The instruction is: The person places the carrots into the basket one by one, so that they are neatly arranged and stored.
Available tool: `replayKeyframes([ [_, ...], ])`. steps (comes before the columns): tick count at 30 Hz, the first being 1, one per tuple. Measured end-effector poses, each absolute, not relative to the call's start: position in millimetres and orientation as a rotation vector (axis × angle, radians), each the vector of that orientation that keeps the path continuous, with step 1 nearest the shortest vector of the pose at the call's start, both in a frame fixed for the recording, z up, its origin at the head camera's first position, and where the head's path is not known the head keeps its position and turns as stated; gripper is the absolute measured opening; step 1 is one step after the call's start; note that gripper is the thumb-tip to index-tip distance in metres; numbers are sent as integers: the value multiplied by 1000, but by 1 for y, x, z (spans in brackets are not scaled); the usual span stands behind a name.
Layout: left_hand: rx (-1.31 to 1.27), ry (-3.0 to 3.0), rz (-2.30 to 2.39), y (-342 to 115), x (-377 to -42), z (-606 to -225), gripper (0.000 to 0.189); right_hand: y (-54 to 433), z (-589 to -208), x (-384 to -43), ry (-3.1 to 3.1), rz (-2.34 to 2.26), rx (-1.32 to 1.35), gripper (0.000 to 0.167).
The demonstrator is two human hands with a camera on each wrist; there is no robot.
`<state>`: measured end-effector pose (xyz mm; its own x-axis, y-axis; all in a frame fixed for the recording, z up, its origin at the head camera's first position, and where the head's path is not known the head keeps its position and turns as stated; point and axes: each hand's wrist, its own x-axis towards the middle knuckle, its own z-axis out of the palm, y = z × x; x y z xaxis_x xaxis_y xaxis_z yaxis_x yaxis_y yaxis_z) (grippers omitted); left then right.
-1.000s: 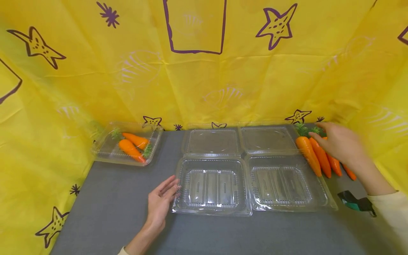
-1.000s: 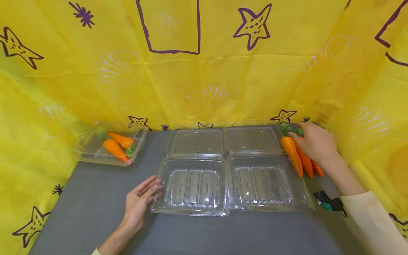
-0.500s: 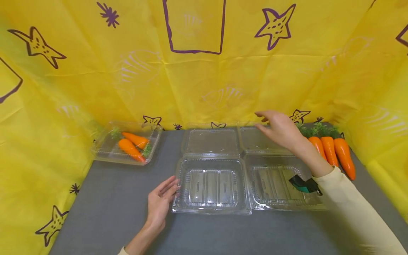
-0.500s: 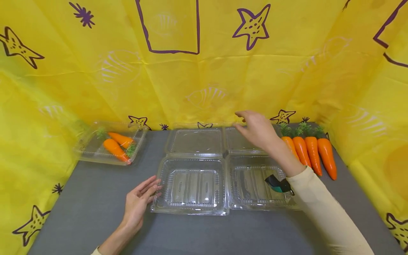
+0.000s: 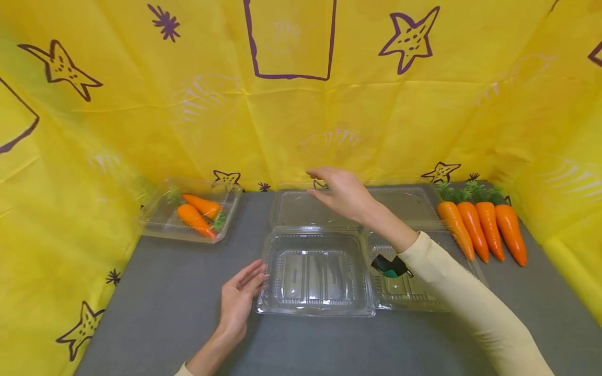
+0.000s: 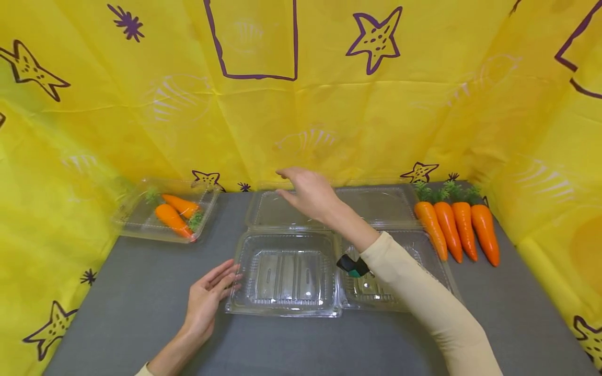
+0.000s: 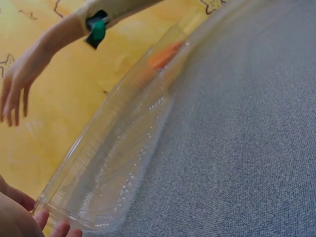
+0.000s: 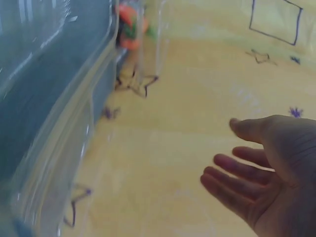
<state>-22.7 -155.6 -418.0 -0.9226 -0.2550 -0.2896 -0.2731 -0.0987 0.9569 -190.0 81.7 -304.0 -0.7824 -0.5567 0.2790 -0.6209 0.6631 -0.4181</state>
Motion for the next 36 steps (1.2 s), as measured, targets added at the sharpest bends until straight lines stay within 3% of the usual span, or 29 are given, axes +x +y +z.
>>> replayKeyframes([
  [9,-599,2115,2179,-158,-23,-418,41,23,-316,-192,-2735,908,1116,49],
  [15,-598,2100,2159,-158,-24,-415,40,-10,-330,-194,-2741,851,1255,42],
  [23,-611,2160,2192,-165,-29,-411,38,-38,-349,-194,-2825,887,1273,43],
  [36,-717,2321,2623,-246,-64,-336,47,-54,-358,-194,-2858,863,1232,53],
])
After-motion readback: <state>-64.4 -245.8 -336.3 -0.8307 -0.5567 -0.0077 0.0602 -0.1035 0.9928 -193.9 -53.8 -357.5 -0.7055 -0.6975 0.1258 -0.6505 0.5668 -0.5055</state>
